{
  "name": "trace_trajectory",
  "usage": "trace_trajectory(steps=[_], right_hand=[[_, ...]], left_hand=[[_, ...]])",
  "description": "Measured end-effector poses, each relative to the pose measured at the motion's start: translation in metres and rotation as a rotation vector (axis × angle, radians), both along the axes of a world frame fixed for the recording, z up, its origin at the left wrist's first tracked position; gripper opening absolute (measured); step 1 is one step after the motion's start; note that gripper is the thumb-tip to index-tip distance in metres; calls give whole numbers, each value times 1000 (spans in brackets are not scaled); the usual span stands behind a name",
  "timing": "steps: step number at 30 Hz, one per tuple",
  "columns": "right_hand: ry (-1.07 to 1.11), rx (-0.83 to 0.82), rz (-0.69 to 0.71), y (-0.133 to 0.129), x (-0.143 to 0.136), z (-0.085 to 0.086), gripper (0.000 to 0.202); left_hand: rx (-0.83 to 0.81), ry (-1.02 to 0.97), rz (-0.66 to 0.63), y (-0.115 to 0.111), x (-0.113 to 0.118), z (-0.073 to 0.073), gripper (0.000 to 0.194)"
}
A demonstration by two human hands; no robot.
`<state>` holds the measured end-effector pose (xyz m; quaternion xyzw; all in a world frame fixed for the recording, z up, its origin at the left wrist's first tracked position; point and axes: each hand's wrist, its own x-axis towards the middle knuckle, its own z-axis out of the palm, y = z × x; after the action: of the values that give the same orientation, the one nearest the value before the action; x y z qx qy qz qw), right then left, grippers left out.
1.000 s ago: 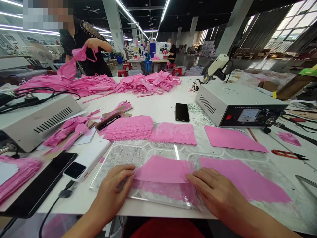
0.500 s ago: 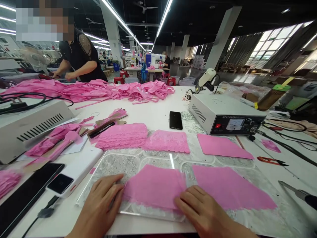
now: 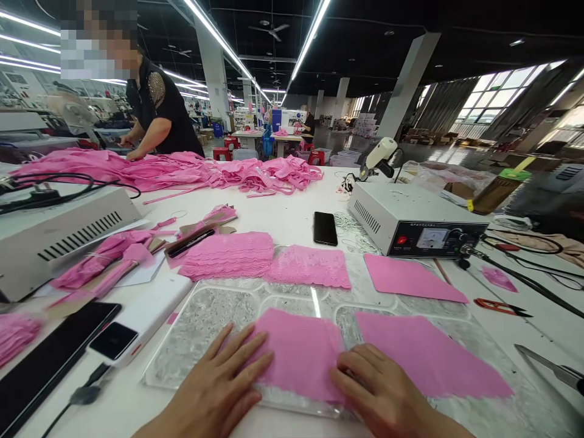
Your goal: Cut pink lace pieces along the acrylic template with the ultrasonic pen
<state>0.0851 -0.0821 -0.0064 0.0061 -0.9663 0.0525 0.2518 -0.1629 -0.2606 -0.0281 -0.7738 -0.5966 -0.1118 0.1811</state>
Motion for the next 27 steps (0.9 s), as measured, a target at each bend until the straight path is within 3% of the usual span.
trace_trajectory(steps=[3,7,11,15,19,23,27], right_hand=[[-35,-9,62,1,-3,3,26],[8,0,65,5,-8,-6,26],[101,52,-52,11,-7,-16,33],[94,56,-206,18,-1,-15,30],[-22,-115,-265,25,-4,-5,25],[-291,-402,-447,35,-21,8,18],[-370,-487,-495,42,-34,16,14]], left_hand=[[53,-46,58,-2,2,-10,40],[76,-36,57,-4,3,-14,37],[92,-12,59,-3,1,-9,36],[59,51,31,-3,-1,-4,38],[62,3,32,1,2,-4,38],[33,7,1,6,7,-4,39],[21,-17,2,7,9,-7,40]])
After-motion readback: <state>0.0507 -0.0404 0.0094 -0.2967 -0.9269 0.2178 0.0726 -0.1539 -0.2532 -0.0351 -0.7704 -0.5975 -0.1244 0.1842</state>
